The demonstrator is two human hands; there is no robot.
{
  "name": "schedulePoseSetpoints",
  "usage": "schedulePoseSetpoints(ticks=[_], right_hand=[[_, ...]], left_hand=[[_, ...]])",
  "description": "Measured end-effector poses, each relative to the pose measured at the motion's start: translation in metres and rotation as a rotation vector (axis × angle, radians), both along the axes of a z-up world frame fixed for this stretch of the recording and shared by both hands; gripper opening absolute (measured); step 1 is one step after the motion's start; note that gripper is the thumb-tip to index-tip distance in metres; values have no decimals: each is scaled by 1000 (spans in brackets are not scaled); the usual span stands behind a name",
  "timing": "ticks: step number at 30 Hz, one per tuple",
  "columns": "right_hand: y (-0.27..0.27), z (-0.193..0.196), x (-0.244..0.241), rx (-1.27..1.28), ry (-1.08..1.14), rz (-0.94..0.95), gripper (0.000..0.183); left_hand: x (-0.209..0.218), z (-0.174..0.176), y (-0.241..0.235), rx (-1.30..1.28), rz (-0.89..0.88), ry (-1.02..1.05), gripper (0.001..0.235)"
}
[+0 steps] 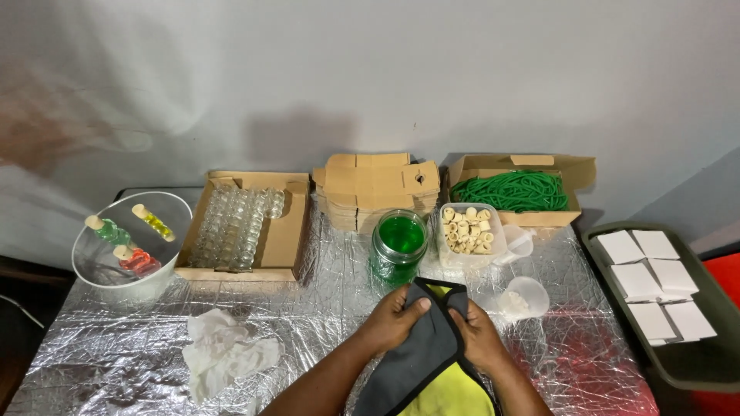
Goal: Preparing a workspace by folding a box and wiping a cloth, then filling a perfume bottle with liquid using a syringe and capping it.
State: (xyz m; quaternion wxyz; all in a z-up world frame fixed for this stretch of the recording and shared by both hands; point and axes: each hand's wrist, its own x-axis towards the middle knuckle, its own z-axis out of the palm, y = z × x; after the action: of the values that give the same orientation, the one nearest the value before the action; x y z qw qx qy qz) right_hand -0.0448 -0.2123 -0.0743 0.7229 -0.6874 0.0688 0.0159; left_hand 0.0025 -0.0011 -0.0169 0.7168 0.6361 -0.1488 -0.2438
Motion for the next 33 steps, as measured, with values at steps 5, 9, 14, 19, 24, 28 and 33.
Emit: schedulePoseSetpoints(ticks=[5,9,14,19,24,28,33], right_hand=[[4,12,0,-35,67,22,35],[1,-2,-3,-91,4,-16,25],[2,-20,-6,-174,-140,-57,22],[-4,-25,-3,-213,-128,-43,14],[-11,-25,-3,-228,-31,11,20],[-1,1,-5,-160,36,55,29],[1,14,-7,-99,60,45,30]], left_hand=[[-2,2,1,31,68,55,28],[-5,-5,-1,-7,87,52,17],[-10,0,0,67,66,-40,10],[-4,-5,0,7,72,-53,13],[-4,-2,2,46,62,24,21],[-3,-7,1,8,64,26,22],[-2,1,1,-94,98,171,23]])
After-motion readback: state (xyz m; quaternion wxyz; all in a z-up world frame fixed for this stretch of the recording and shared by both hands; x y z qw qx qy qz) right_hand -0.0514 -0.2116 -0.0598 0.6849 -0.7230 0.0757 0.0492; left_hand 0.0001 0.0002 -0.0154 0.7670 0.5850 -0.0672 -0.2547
